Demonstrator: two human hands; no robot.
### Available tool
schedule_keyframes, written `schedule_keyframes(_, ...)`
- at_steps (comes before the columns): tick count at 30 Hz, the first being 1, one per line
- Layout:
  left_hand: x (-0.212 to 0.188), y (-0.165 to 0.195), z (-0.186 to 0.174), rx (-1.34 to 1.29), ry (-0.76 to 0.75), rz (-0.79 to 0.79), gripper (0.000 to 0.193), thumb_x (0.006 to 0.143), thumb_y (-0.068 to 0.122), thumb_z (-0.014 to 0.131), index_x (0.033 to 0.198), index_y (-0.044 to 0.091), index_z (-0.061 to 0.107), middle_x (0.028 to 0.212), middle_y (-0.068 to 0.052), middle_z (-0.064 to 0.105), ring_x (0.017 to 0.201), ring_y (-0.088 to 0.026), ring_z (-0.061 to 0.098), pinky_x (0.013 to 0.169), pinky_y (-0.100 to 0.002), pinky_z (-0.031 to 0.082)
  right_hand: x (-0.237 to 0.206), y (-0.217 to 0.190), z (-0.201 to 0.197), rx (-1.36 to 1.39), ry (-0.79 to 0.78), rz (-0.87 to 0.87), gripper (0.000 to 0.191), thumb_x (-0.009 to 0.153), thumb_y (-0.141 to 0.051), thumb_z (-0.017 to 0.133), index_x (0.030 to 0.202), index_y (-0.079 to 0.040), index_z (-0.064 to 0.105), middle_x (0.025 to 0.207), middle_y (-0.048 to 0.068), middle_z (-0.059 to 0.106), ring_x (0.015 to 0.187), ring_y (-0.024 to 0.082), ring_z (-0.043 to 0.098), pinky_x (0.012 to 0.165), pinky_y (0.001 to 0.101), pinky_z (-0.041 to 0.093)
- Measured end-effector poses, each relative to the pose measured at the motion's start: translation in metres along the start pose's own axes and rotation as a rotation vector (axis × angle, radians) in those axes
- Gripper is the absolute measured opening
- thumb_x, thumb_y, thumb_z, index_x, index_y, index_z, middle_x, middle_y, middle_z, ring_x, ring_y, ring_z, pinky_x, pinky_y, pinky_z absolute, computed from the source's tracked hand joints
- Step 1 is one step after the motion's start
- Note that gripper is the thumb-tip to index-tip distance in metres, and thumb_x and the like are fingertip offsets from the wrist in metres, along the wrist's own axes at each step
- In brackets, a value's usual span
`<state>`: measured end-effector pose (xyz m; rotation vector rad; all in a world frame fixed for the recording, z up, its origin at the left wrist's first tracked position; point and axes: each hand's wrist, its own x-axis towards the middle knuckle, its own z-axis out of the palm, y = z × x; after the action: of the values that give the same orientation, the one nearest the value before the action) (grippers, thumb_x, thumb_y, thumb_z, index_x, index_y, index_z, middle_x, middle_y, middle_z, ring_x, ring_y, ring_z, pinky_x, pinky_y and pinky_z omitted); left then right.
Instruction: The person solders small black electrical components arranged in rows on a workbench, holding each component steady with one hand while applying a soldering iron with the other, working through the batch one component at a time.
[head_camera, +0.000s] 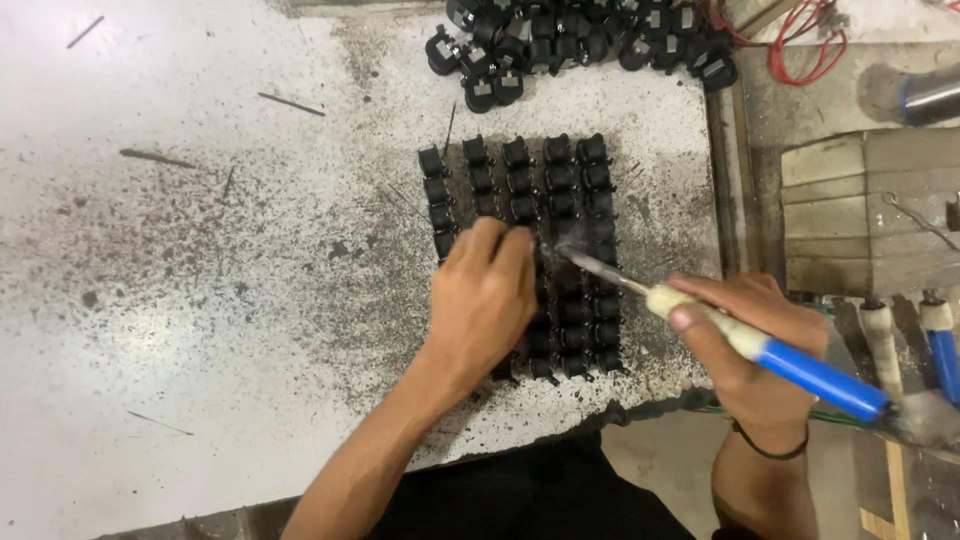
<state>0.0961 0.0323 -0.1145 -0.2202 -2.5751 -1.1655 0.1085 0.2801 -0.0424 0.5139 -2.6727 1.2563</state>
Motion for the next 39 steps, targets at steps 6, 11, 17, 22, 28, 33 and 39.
schedule_keyframes(6,-0.019,0.004,-0.011,0.062,-0.159,-0.053,0.026,0.088,-0.002,0.068,0.113,0.0,0.075,0.094,-0.011,0.06,0.072,-0.022,0.066,0.05,-0.036,0.056,-0.042,0.012,0.015,0.217,0.158,0.115,0.027,0.093,-0.01,0.072,0.116,0.004,0.073,0.099,0.019,0.075,0.071,0.016,0.067,0.063,0.0235,0.049)
schedule_keyframes(11,-0.026,0.003,0.003,0.104,-0.112,0.044,0.023,0.083,0.002,0.069,0.105,0.003,0.076,0.095,-0.008,0.062,0.084,-0.024,0.066,0.057,-0.037,0.057,-0.053,0.015,0.012,0.144,0.093,0.114,0.027,0.093,-0.01,0.072,0.114,0.005,0.073,0.097,0.018,0.074,0.076,0.018,0.068,0.068,0.0252,0.05)
schedule_keyframes(17,-0.027,0.0,0.009,0.093,-0.139,0.072,0.025,0.078,-0.001,0.067,0.102,-0.001,0.074,0.095,-0.011,0.062,0.087,-0.027,0.065,0.06,-0.037,0.058,-0.03,-0.005,0.017,0.056,0.052,0.105,0.027,0.089,-0.012,0.075,0.11,0.003,0.075,0.088,0.015,0.075,0.071,0.017,0.067,0.067,0.0267,0.047)
schedule_keyframes(22,-0.029,-0.001,0.019,0.072,-0.178,0.054,0.022,0.074,-0.001,0.068,0.096,-0.001,0.072,0.093,-0.014,0.062,0.089,-0.03,0.065,0.059,-0.04,0.057,-0.015,-0.03,0.016,-0.171,-0.042,-0.072,0.025,0.087,-0.015,0.079,0.106,0.0,0.076,0.084,0.011,0.076,0.069,0.017,0.07,0.072,0.0309,0.047)
schedule_keyframes(28,-0.018,0.008,0.003,0.049,-0.105,0.04,0.021,0.079,-0.006,0.07,0.1,-0.004,0.071,0.096,-0.014,0.064,0.083,-0.025,0.067,0.058,-0.036,0.058,-0.01,-0.027,0.005,-0.145,-0.077,-0.017,0.025,0.087,-0.017,0.078,0.105,0.0,0.077,0.084,0.011,0.078,0.064,0.016,0.071,0.066,0.0296,0.049)
schedule_keyframes(33,-0.036,0.011,-0.03,0.034,0.166,0.047,0.019,0.087,-0.005,0.069,0.106,-0.006,0.07,0.101,-0.014,0.062,0.081,-0.023,0.066,0.06,-0.033,0.057,-0.045,-0.008,0.003,0.212,0.15,0.179,0.026,0.098,-0.017,0.07,0.115,0.002,0.073,0.103,0.017,0.076,0.081,0.019,0.075,0.072,0.0294,0.057)
schedule_keyframes(39,-0.056,0.017,-0.006,0.081,-0.073,0.001,0.025,0.08,0.004,0.073,0.105,0.004,0.076,0.093,-0.01,0.062,0.081,-0.026,0.067,0.054,-0.037,0.055,-0.082,-0.002,0.01,0.138,0.14,0.16,0.026,0.092,-0.009,0.071,0.113,0.007,0.072,0.091,0.019,0.073,0.076,0.019,0.069,0.068,0.0257,0.051)
